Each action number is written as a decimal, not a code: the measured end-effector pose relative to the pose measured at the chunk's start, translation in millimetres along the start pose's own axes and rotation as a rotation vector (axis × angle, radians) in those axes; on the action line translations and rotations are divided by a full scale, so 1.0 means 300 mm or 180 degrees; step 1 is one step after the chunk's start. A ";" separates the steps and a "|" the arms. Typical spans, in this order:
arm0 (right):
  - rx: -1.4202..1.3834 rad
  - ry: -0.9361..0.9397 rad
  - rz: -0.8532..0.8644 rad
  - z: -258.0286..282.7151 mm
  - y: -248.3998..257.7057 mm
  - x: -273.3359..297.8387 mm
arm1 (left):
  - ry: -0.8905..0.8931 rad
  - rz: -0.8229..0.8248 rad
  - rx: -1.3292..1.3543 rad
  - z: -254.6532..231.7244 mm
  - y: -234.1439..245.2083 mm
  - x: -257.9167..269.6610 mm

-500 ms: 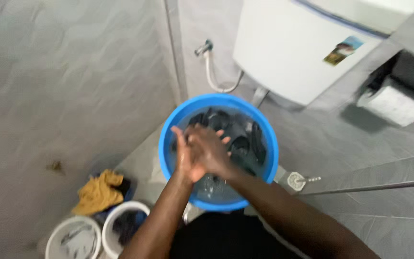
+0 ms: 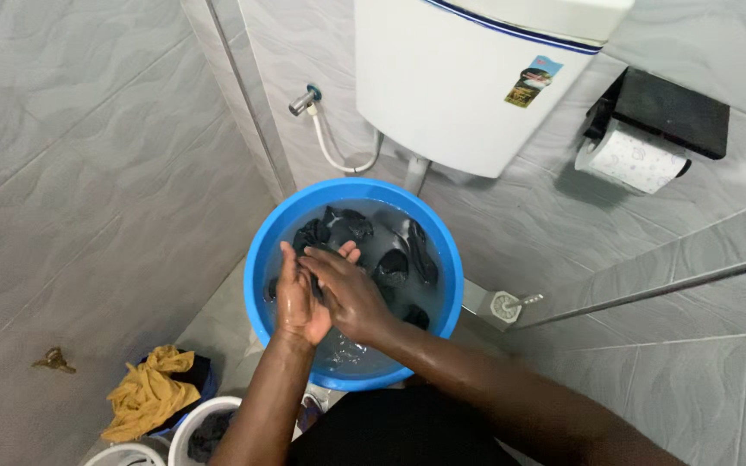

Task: The person hand-washes dark-colored garments in a blue plastic basin filled with water. They repeatedly submerge, scrub, and wring the clothes using both hands. The person briefly reaches for a bar of soap from a wall-mounted shelf and applies it to the fabric before continuing to agitate the items in the water.

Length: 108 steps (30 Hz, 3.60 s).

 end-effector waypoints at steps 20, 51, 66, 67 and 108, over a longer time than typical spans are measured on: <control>-0.0189 -0.0009 0.0540 0.073 0.030 0.087 | -0.0251 -0.0325 0.0422 -0.035 0.010 0.022; -0.3704 -0.2387 0.0809 -0.245 -0.054 -0.108 | -0.0143 -0.0438 -0.2636 0.040 0.102 0.003; -0.4273 -0.2661 0.0507 -0.319 -0.101 -0.087 | -0.0463 -0.0395 -0.1502 0.077 0.174 -0.038; -0.3846 -0.2580 0.0283 -0.300 -0.101 -0.089 | -0.0491 -0.0469 -0.1580 0.084 0.179 -0.041; -0.0179 0.0422 0.0084 0.010 -0.126 -0.006 | -0.0923 -0.0927 -0.0731 0.333 0.709 -0.231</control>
Point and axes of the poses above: each hand's wrist, its own x-axis away from the middle knuckle, its own y-axis out of the back of the hand, z = x × y, the point moved 1 cm from there along -x, towards the middle knuckle, and after that the axes turned 8 degrees about -y, right-handed, at the moved point
